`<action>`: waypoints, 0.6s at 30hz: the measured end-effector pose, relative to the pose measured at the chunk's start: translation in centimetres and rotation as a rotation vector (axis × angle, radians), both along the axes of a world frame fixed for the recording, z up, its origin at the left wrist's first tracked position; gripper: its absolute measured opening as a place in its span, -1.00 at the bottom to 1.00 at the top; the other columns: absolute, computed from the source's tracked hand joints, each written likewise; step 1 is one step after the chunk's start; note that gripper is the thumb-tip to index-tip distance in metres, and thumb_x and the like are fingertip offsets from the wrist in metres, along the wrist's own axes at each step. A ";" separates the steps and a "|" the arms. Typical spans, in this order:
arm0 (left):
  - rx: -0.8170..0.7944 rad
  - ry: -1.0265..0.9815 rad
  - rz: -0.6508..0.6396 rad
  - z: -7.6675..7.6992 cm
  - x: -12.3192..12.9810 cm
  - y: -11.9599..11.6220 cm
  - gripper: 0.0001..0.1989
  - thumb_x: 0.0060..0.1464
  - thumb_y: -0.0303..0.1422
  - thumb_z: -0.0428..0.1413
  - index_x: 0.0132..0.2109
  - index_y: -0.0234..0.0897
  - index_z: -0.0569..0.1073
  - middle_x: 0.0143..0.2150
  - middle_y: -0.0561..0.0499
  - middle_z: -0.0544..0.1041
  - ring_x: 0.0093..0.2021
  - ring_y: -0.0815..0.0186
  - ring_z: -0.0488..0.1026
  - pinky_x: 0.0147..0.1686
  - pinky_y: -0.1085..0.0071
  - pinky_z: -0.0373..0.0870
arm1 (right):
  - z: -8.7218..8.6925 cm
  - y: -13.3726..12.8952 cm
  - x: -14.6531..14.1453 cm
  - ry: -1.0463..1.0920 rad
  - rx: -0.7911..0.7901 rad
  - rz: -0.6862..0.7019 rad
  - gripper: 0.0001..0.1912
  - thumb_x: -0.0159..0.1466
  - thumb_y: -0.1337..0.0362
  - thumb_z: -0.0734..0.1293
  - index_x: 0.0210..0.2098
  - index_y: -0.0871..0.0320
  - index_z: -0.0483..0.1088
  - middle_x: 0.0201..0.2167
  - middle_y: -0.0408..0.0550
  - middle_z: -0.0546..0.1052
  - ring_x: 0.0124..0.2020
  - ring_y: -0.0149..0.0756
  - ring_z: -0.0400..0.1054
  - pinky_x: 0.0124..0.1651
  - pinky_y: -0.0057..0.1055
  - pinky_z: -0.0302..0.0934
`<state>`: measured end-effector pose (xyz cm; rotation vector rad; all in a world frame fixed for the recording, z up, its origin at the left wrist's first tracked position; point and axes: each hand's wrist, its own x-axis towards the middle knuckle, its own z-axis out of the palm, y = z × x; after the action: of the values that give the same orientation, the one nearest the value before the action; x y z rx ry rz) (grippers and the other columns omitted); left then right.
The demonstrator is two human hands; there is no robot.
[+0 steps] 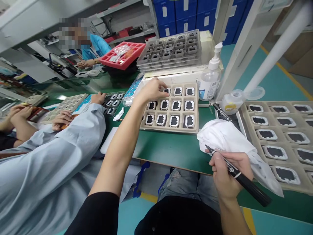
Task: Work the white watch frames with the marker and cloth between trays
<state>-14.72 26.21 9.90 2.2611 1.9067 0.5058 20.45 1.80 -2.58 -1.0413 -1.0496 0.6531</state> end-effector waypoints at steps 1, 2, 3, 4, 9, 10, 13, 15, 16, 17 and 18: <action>-0.030 0.026 0.000 0.4 0.0 0.6 -0.58 0.15 -0.23 0.53 0.13 -0.21 0.84 -0.03 -0.16 0.70 0.05 -0.06 0.64 0.23 0.05 0.55 | -0.1 0.0 0.1 -0.006 0.000 -0.005 -0.66 0.42 0.07 0.71 -0.18 0.10 0.58 -0.45 -0.18 0.69 -0.62 -0.30 0.51 -0.49 -0.37 0.45; -0.058 0.052 0.001 0.7 0.0 1.2 -0.58 0.10 -0.24 0.55 0.11 -0.20 0.85 -0.04 -0.15 0.72 0.03 -0.06 0.65 0.21 0.05 0.55 | -0.1 0.1 0.1 -0.013 0.000 -0.009 -0.64 0.41 0.06 0.72 -0.19 0.10 0.57 -0.46 -0.19 0.68 -0.62 -0.30 0.51 -0.48 -0.36 0.46; -0.078 0.080 0.002 1.1 0.0 1.7 -0.58 0.06 -0.25 0.56 0.08 -0.18 0.85 -0.06 -0.14 0.73 0.02 -0.07 0.65 0.20 0.04 0.55 | -0.2 0.1 0.1 -0.019 -0.002 -0.012 -0.63 0.40 0.04 0.72 -0.19 0.10 0.57 -0.46 -0.19 0.68 -0.62 -0.29 0.52 -0.48 -0.35 0.47; -0.088 0.108 0.001 1.4 0.1 2.2 -0.58 0.02 -0.26 0.58 0.05 -0.18 0.85 -0.07 -0.13 0.73 0.01 -0.09 0.66 0.19 0.03 0.55 | -0.2 0.2 0.2 -0.026 -0.004 -0.011 -0.62 0.40 0.03 0.72 -0.20 0.09 0.57 -0.45 -0.19 0.68 -0.61 -0.29 0.52 -0.47 -0.34 0.48; -0.061 0.221 -0.070 2.8 0.8 2.7 -0.66 -0.05 -0.30 0.58 -0.09 -0.26 0.80 -0.04 -0.19 0.72 0.11 -0.18 0.67 0.29 -0.04 0.54 | -0.2 0.4 0.1 -0.059 -0.039 -0.013 -0.61 0.39 -0.02 0.71 -0.20 0.09 0.57 -0.42 -0.16 0.70 -0.57 -0.26 0.56 -0.44 -0.32 0.49; -0.036 0.201 -0.087 3.0 0.7 2.4 -0.66 -0.04 -0.30 0.57 -0.10 -0.27 0.78 -0.01 -0.20 0.72 0.12 -0.18 0.67 0.31 -0.04 0.54 | -0.2 0.4 0.1 -0.059 -0.039 -0.017 -0.60 0.39 -0.02 0.71 -0.20 0.09 0.57 -0.42 -0.16 0.71 -0.57 -0.26 0.57 -0.44 -0.32 0.50; 0.086 -0.031 -0.103 3.5 0.5 0.4 -0.60 -0.02 -0.31 0.57 -0.04 -0.29 0.71 0.01 -0.20 0.71 0.09 -0.10 0.67 0.26 0.00 0.59 | -0.4 0.4 0.1 -0.051 -0.012 -0.030 -0.61 0.36 -0.01 0.72 -0.21 0.09 0.57 -0.42 -0.14 0.71 -0.57 -0.26 0.57 -0.44 -0.31 0.53; 0.165 -0.307 -0.104 3.1 1.1 -2.1 -0.55 0.01 -0.32 0.56 0.02 -0.27 0.64 0.03 -0.18 0.70 0.01 0.02 0.68 0.13 0.08 0.65 | -0.5 0.5 0.1 -0.043 0.005 -0.038 -0.62 0.33 0.04 0.74 -0.22 0.10 0.58 -0.44 -0.15 0.70 -0.59 -0.27 0.56 -0.49 -0.34 0.50; 0.206 -0.468 -0.107 2.5 1.8 -3.8 -0.53 0.03 -0.31 0.57 0.03 -0.25 0.61 0.05 -0.16 0.70 -0.03 0.08 0.68 0.06 0.13 0.68 | -0.5 0.5 0.1 -0.036 0.010 -0.043 -0.62 0.31 0.06 0.75 -0.22 0.11 0.58 -0.45 -0.16 0.70 -0.60 -0.28 0.55 -0.51 -0.36 0.47; 0.234 -0.621 -0.119 1.7 2.9 -5.8 -0.51 0.04 -0.29 0.58 0.04 -0.22 0.58 0.09 -0.15 0.69 -0.04 0.13 0.69 0.02 0.16 0.70 | -0.5 0.6 0.0 -0.026 0.013 -0.048 -0.63 0.30 0.09 0.76 -0.22 0.11 0.59 -0.45 -0.16 0.70 -0.61 -0.29 0.54 -0.52 -0.37 0.46; 0.269 -0.773 -0.119 0.5 4.2 -8.1 -0.46 0.05 -0.24 0.60 0.07 -0.19 0.55 0.13 -0.14 0.67 -0.04 0.16 0.70 -0.02 0.19 0.72 | -0.6 0.5 0.0 -0.016 0.015 -0.054 -0.64 0.30 0.11 0.76 -0.22 0.11 0.59 -0.44 -0.15 0.71 -0.61 -0.29 0.54 -0.52 -0.38 0.46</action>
<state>-10.52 18.12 10.44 1.8617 1.3550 1.4295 20.48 2.34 -3.15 -1.0593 -1.0352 0.5930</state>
